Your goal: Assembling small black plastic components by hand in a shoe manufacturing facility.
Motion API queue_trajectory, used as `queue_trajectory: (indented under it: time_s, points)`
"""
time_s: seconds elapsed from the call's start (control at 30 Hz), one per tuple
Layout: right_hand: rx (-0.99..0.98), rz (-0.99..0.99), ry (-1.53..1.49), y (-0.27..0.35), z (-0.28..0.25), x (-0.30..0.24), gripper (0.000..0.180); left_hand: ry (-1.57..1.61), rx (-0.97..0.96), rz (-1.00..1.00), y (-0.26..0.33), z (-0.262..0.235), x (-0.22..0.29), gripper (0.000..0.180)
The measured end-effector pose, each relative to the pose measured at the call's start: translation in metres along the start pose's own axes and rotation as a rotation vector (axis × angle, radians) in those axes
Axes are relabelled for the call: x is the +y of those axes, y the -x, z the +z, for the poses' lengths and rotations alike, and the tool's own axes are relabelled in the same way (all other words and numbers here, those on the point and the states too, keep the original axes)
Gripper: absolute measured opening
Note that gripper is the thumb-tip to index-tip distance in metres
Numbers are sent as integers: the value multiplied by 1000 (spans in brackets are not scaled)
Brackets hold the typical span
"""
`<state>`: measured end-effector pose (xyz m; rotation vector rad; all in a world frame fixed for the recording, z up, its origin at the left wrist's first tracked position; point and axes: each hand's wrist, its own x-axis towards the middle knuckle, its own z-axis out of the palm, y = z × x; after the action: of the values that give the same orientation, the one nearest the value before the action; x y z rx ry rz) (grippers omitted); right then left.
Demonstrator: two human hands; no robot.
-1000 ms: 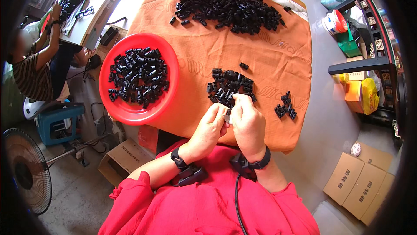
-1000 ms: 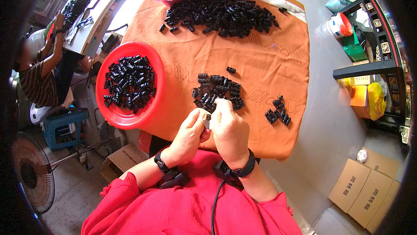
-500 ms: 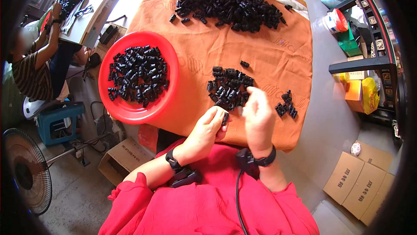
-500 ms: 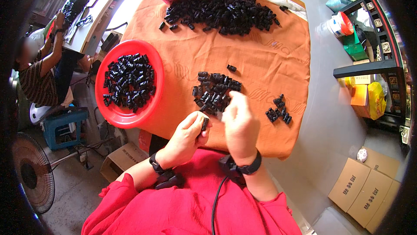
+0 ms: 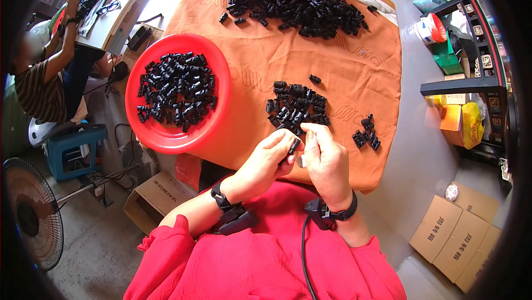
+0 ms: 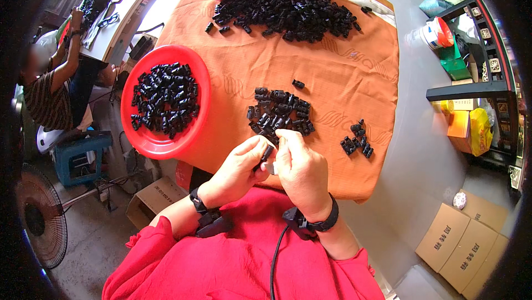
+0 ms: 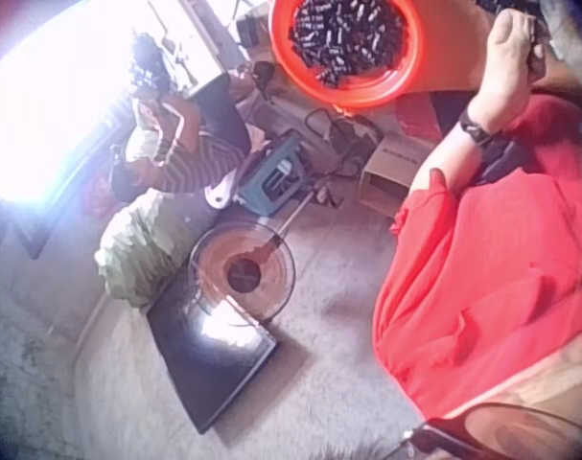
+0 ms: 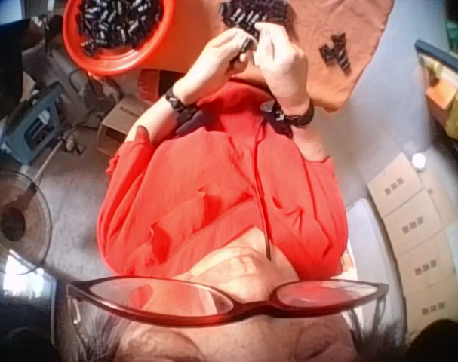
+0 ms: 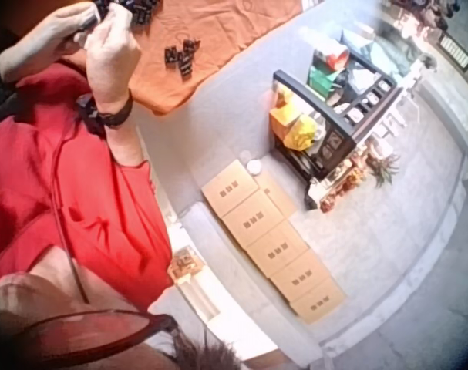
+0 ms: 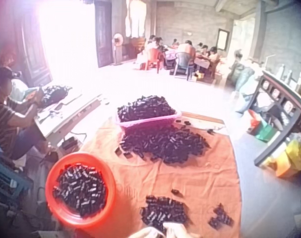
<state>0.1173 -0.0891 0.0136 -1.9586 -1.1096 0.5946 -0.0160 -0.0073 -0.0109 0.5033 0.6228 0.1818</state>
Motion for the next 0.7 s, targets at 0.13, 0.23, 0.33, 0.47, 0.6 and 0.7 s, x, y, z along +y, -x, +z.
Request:
queue_trajectory:
  time_s: [0.13,0.23,0.33,0.47,0.6,0.7]
  points:
    - [-97,41,-110,0,-6,-7,16,8,-5,-13,-1,0,2,21]
    - [-101,-8,-156,1,-5,-4,16,52,-47,-14,-2,-2,2,23]
    - [-158,-31,-187,3,-8,0,19,54,-96,-3,-5,-9,3,25]
    - [-203,14,-191,3,-13,-3,22,58,-60,-40,-5,-10,6,24]
    - [-126,-108,-95,5,-9,5,21,133,-75,-26,-6,-11,5,29]
    - [-74,-85,-116,8,-5,9,21,227,-60,-40,-4,-10,8,30]
